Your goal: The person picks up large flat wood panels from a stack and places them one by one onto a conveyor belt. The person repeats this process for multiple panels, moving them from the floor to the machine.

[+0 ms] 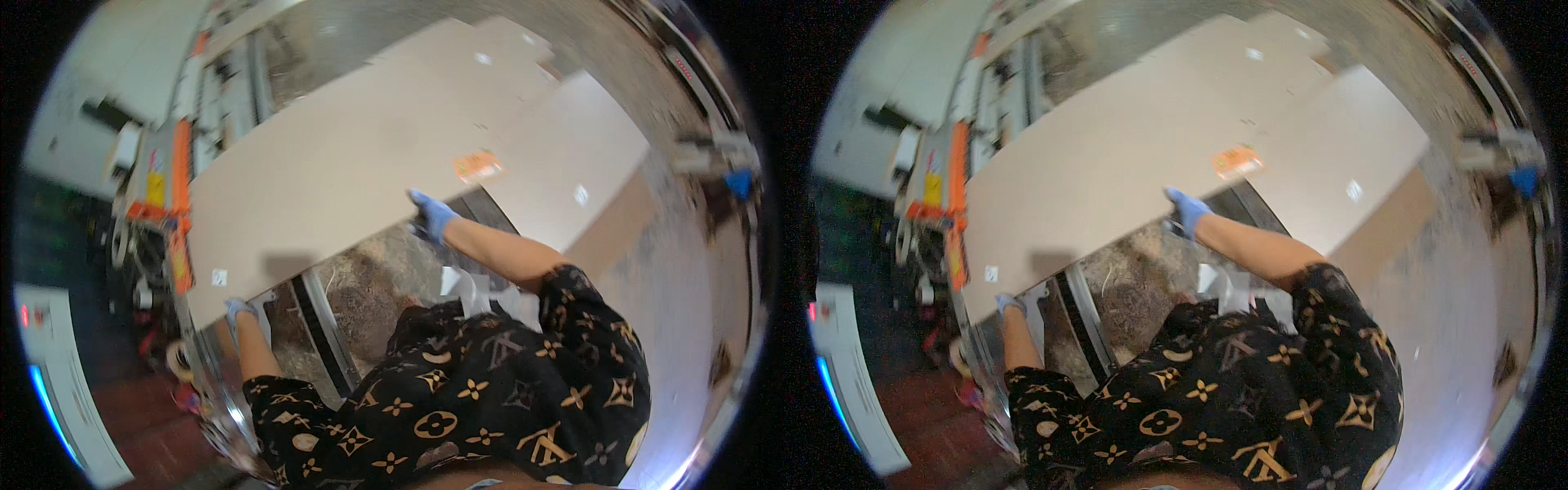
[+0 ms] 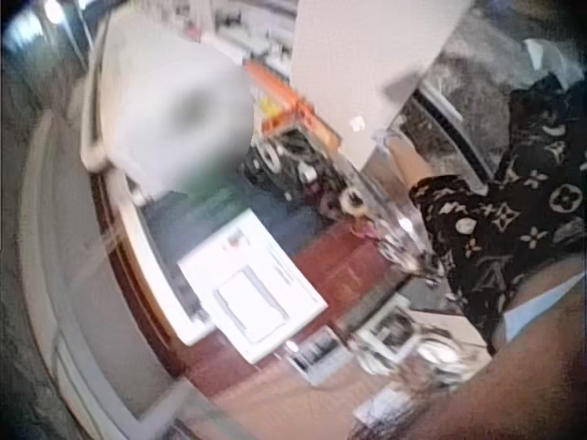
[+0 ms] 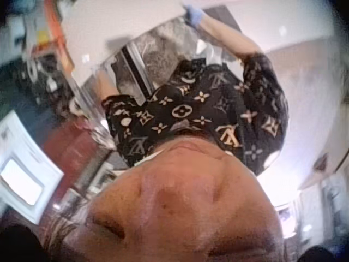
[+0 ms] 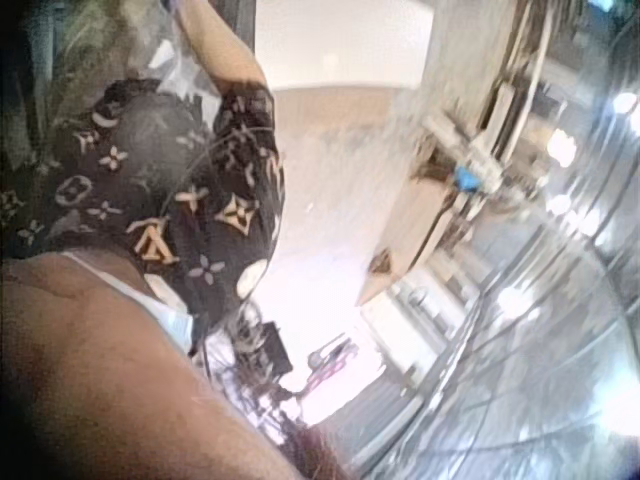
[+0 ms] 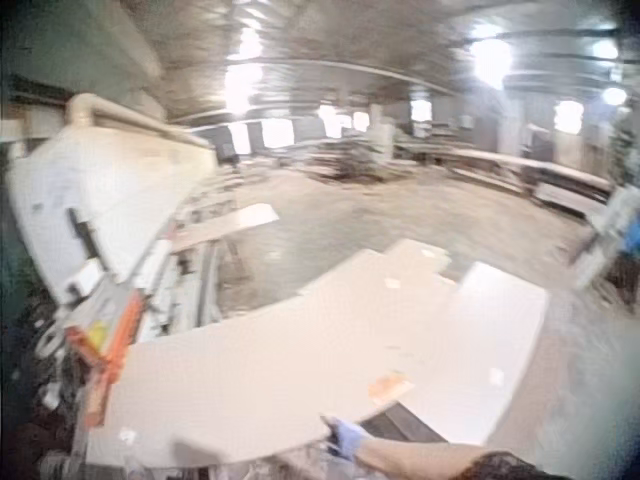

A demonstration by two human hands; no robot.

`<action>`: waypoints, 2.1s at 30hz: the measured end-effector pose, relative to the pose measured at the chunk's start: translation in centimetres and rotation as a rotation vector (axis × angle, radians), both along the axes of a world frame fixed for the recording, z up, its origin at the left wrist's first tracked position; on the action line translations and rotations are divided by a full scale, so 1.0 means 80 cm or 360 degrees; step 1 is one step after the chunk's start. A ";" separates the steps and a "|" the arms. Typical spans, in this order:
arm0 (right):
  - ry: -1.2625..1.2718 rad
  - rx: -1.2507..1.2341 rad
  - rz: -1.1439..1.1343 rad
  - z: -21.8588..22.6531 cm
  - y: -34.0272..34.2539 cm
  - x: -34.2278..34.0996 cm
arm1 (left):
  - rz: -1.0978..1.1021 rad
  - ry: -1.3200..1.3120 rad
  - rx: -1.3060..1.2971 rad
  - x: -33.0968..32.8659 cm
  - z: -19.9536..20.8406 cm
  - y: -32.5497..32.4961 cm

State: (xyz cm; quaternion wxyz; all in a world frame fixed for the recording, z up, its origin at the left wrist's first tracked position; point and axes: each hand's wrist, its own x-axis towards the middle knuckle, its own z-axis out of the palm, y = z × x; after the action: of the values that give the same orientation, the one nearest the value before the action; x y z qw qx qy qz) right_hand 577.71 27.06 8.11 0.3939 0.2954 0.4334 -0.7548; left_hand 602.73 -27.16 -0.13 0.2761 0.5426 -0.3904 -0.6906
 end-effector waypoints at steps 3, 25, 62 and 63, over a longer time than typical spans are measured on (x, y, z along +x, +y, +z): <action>0.0405 -0.0241 0.0173 -0.024 0.026 -0.006 | -0.0125 -0.0029 0.0004 -0.042 0.033 0.009; 0.0043 0.0499 -0.1094 -0.309 0.463 0.124 | -0.1171 0.0183 0.0247 -0.078 -0.014 0.533; -0.0198 -0.0543 -0.0942 -0.154 0.424 0.436 | -0.1095 -0.1870 -0.1761 0.449 0.039 0.243; -0.0188 -0.0469 -0.0877 -0.143 0.420 0.443 | -0.0994 -0.1529 -0.1706 0.465 0.043 0.243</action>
State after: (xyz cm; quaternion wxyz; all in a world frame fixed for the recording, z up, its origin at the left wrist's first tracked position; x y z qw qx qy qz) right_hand 613.14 60.69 -3.31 0.2375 0.3849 0.1995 -0.8693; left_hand 639.92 -7.71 3.32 0.0941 0.4398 -0.8816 -0.1433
